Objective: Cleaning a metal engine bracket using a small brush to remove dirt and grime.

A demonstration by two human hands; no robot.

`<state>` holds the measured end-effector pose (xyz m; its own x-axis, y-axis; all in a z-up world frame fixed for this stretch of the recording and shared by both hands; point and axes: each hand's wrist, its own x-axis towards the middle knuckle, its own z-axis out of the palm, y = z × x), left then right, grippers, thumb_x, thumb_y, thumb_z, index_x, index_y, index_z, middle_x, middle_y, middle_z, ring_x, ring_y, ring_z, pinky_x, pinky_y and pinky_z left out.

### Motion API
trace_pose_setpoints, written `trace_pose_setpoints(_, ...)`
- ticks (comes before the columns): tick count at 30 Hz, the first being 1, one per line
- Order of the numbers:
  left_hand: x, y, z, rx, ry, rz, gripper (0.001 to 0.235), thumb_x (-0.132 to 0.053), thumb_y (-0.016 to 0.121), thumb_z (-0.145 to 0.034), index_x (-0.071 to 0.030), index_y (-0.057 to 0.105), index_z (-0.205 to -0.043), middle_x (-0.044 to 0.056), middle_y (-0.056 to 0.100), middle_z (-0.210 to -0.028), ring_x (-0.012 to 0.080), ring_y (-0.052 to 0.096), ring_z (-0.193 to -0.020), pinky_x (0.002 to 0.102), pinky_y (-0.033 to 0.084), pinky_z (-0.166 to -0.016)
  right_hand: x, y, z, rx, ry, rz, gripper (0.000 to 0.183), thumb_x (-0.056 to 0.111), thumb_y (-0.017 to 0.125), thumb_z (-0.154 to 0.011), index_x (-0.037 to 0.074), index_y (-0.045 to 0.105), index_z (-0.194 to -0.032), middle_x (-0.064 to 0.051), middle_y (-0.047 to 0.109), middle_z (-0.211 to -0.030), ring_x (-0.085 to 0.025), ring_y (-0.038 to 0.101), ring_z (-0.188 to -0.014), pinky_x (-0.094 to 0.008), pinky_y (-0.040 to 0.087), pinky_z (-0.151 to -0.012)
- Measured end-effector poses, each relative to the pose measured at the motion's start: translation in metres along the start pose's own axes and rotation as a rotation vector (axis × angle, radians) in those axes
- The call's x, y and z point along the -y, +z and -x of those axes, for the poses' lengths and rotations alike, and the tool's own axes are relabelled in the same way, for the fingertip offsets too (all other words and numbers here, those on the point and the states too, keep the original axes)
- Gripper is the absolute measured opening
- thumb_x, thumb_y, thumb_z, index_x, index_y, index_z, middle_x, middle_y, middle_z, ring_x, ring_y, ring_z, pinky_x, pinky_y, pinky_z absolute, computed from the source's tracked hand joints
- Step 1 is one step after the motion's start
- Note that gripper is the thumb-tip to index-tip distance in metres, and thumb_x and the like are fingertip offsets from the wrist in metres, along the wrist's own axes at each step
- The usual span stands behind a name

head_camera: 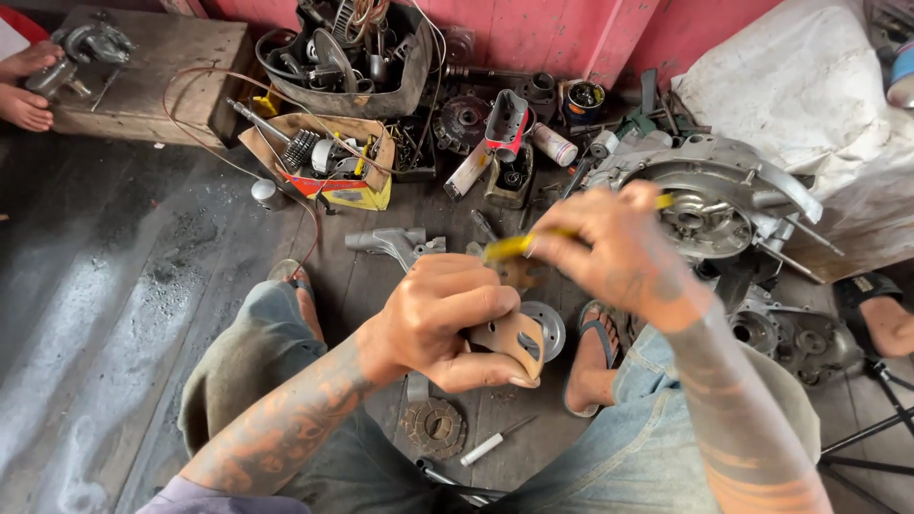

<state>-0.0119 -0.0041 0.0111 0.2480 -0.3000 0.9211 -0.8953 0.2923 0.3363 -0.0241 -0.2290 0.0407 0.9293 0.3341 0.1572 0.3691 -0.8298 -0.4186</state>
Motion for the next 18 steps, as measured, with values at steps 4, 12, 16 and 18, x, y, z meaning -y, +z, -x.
trace_pose_setpoints(4,-0.004,-0.007,0.000,-0.005,0.032,-0.070,0.045,-0.045,0.074,-0.089,-0.003,0.063,-0.080,0.004,0.036,-0.057,0.0224,0.041,-0.040,0.031,0.043,-0.042,-0.011,-0.009,0.004,-0.230,0.074,0.371,0.011,0.038,0.069,-0.099,0.028,0.071,-0.095,0.003,0.069,-0.082,-0.021,0.065,-0.089,-0.045,0.031,-0.093)
trace_pose_setpoints(12,0.005,-0.006,0.006,-0.071,-0.021,-0.147,0.047,-0.047,0.072,-0.091,-0.002,0.064,-0.080,0.005,0.041,-0.053,0.0228,0.045,-0.040,0.033,0.044,-0.041,-0.018,-0.002,-0.002,-0.304,0.017,0.485,0.013,0.036,0.066,-0.103,0.027,0.070,-0.094,0.005,0.070,-0.088,-0.020,0.064,-0.094,-0.044,0.030,-0.093)
trace_pose_setpoints(16,-0.001,-0.007,0.001,-0.110,-0.047,-0.225,0.044,-0.044,0.073,-0.091,-0.002,0.064,-0.084,0.005,0.044,-0.055,0.0218,0.046,-0.041,0.032,0.047,-0.044,-0.002,0.006,-0.005,-0.220,0.019,0.050,0.012,0.036,0.068,-0.098,0.028,0.071,-0.089,0.008,0.071,-0.083,-0.017,0.065,-0.090,-0.041,0.027,-0.095)
trace_pose_setpoints(18,-0.001,-0.008,0.003,-0.100,-0.066,-0.215,0.042,-0.042,0.072,-0.092,-0.002,0.064,-0.084,0.005,0.045,-0.055,0.0209,0.046,-0.041,0.031,0.048,-0.044,-0.013,0.013,-0.007,-0.192,0.011,0.015,0.014,0.038,0.069,-0.095,0.027,0.070,-0.087,0.008,0.071,-0.081,-0.017,0.065,-0.088,-0.042,0.027,-0.098)
